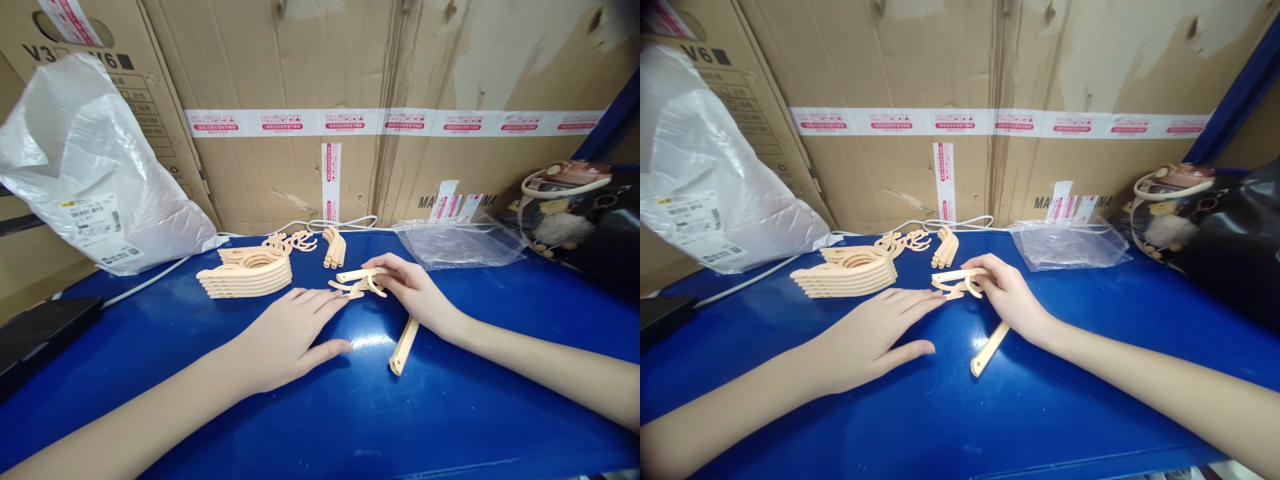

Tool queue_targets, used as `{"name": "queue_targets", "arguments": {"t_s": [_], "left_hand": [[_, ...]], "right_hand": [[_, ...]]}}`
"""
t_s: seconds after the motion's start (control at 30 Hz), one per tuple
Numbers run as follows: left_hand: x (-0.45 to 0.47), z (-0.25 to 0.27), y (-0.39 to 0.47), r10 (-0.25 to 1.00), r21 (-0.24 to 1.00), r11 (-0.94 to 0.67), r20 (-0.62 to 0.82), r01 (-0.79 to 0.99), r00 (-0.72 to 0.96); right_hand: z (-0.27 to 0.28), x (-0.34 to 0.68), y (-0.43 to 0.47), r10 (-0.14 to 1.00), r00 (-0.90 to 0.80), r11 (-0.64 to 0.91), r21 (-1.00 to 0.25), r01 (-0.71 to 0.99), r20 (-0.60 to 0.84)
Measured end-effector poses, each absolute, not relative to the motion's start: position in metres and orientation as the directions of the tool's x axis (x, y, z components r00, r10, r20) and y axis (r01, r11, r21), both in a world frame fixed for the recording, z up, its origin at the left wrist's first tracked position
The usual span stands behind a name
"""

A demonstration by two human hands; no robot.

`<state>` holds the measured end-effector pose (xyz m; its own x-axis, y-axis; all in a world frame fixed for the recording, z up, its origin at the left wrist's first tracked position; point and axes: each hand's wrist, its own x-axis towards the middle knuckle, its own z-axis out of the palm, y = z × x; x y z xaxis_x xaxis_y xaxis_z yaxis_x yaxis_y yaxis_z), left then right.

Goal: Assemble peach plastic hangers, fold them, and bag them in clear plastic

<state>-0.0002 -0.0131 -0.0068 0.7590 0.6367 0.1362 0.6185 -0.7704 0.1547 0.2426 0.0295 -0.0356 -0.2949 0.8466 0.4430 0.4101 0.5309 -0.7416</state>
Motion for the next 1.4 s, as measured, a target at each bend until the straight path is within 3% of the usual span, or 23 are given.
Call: {"name": "queue_targets", "arguments": {"t_s": [0.17,0.4,0.63,0.7,0.83,0.97,1.1,1.23,1.3,1.4], "left_hand": [[-0.003,-0.007,-0.012,0.66,0.019,-0.74,0.212,0.672,0.72],[-0.002,-0.014,-0.003,0.614,0.069,-0.788,0.154,0.611,0.774],[-0.003,-0.005,-0.014,0.631,-0.198,-0.681,0.33,0.705,0.702],[-0.005,-0.007,-0.015,0.613,-0.15,-0.713,0.342,0.685,0.712],[-0.007,-0.011,-0.013,0.603,0.061,-0.791,0.247,0.609,0.759],[-0.013,-0.007,-0.01,0.635,0.242,-0.769,0.181,0.592,0.751],[-0.021,-0.002,-0.005,0.656,0.29,-0.743,0.142,0.603,0.741],[-0.023,0.002,-0.003,0.691,0.31,-0.71,0.133,0.633,0.71],[-0.022,0.002,-0.003,0.703,0.319,-0.698,0.13,0.642,0.699],[-0.02,0.002,-0.003,0.714,0.336,-0.684,0.13,0.647,0.688]], "right_hand": [[-0.037,0.244,0.034,0.895,-0.216,0.444,-0.824,0.353,0.39],[-0.035,0.245,0.037,0.937,-0.129,0.349,-0.891,0.29,0.325],[-0.037,0.245,0.036,0.934,-0.151,0.356,-0.858,0.369,0.323],[-0.037,0.245,0.037,0.933,-0.172,0.36,-0.843,0.399,0.317],[-0.04,0.248,0.041,0.931,-0.207,0.365,-0.811,0.458,0.301],[-0.041,0.249,0.043,0.898,-0.296,0.441,-0.666,0.602,0.326],[-0.036,0.246,0.037,0.847,-0.377,0.524,-0.465,0.713,0.375],[-0.016,0.246,0.024,0.706,-0.547,0.701,-0.333,0.63,0.451],[-0.001,0.25,0.018,0.606,-0.689,0.795,-0.295,0.53,0.396],[0.021,0.256,0.01,0.532,-0.833,0.824,-0.319,0.468,0.153]]}}
